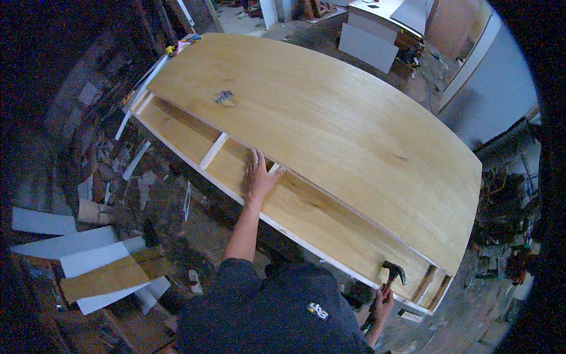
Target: The person marks a wooden surface with a pencil using a straightedge, then hammers nails into the marked positions to secure a wooden frame. The person continues hammering nails along the frame's edge to attach it to the larger wooden panel.
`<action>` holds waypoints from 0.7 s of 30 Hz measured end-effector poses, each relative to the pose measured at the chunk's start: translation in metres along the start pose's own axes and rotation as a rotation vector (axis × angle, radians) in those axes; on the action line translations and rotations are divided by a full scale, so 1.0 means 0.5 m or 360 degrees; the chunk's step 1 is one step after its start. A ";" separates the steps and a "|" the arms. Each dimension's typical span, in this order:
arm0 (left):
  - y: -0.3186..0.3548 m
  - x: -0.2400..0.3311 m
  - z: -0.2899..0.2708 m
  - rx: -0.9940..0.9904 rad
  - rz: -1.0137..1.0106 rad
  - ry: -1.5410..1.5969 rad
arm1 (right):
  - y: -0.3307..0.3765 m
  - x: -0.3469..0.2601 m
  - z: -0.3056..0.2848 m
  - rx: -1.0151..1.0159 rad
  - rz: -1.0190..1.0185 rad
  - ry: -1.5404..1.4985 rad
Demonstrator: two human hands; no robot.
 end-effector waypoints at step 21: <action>0.018 0.018 -0.032 0.0128 0.0055 0.0129 | 0.004 -0.023 -0.001 -0.0108 0.0066 0.0177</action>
Point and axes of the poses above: each hand's wrist, its own y-axis away from the middle knuckle, its own z-axis out of the palm, x = y × z, the point moved 10 cm from there along -y, towards the middle knuckle, and after that the axes turned 1 degree about z, right-handed, at the moved point
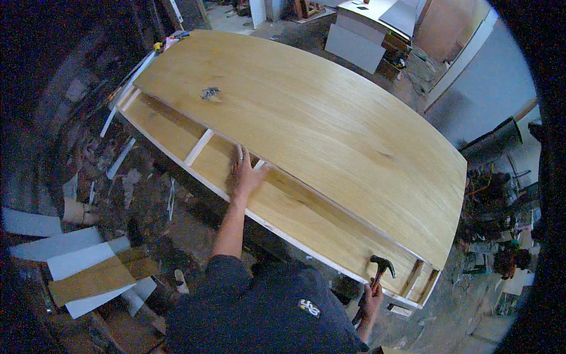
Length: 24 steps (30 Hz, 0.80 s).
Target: The person marks a wooden surface with a pencil using a straightedge, then hammers nails into the marked positions to secure a wooden frame. The person continues hammering nails along the frame's edge to attach it to the larger wooden panel.
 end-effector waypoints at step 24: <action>0.005 0.032 0.021 0.0072 0.0336 -0.0159 | -0.009 0.043 0.006 -0.0006 -0.0014 -0.0236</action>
Point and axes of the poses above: each hand's wrist, its own y-axis away from the middle knuckle, its own z-axis out of the palm, x = y × z, the point moved 10 cm from there along -y, towards the middle knuckle, and after that the axes turned 1 degree about z, right-handed, at the moved point
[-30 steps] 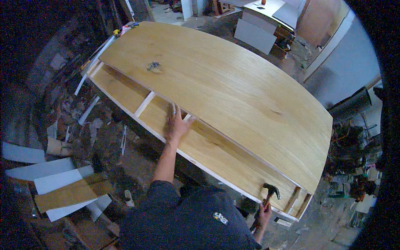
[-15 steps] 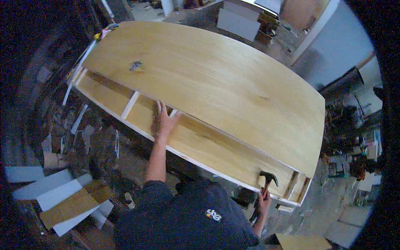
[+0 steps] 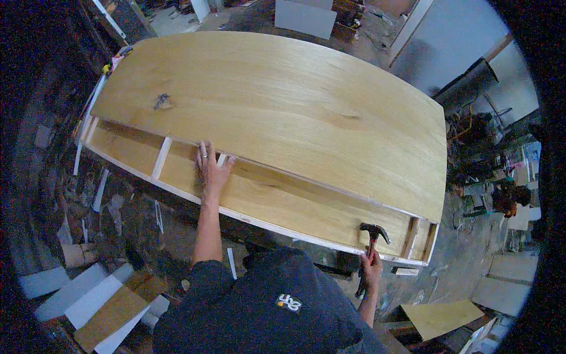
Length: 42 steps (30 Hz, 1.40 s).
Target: The person marks a wooden surface with a pencil using a straightedge, then hammers nails into the marked positions to secure a wooden frame. The person continues hammering nails along the frame's edge to attach it to the larger wooden panel.
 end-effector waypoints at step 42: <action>-0.016 0.155 0.076 -0.0359 0.0642 -0.0274 | 0.019 -0.034 0.008 0.0082 0.0196 0.0007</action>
Point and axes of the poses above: each hand's wrist, its own y-axis away from the middle knuckle, its own z-axis out of the palm, x = y × z, the point moved 10 cm from there along -y, towards the middle knuckle, and after that the axes turned 1 degree about z, right-handed, at the moved point
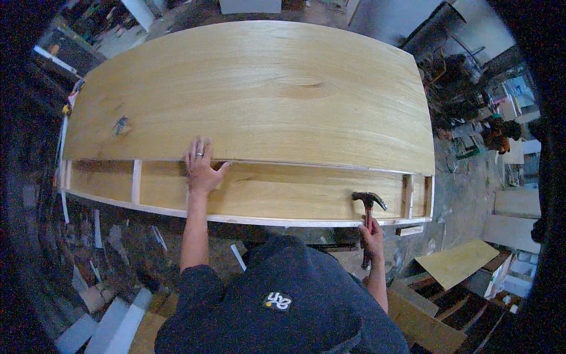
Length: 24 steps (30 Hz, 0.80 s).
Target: The person marks a wooden surface with a pencil using a straightedge, then hammers nails into the marked positions to secure a wooden frame. The person continues hammering nails along the frame's edge to attach it to the larger wooden panel.
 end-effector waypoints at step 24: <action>0.009 -0.011 0.005 -0.0027 -0.0075 0.0145 | -0.013 0.019 -0.005 -0.0058 -0.0025 0.0005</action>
Point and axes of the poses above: each hand's wrist, its own y-axis away from the middle knuckle, its own z-axis out of the palm, x = y × z, the point moved 10 cm from there along -y, towards the middle knuckle, and after that the axes turned 1 degree about z, right-handed, at the moved point
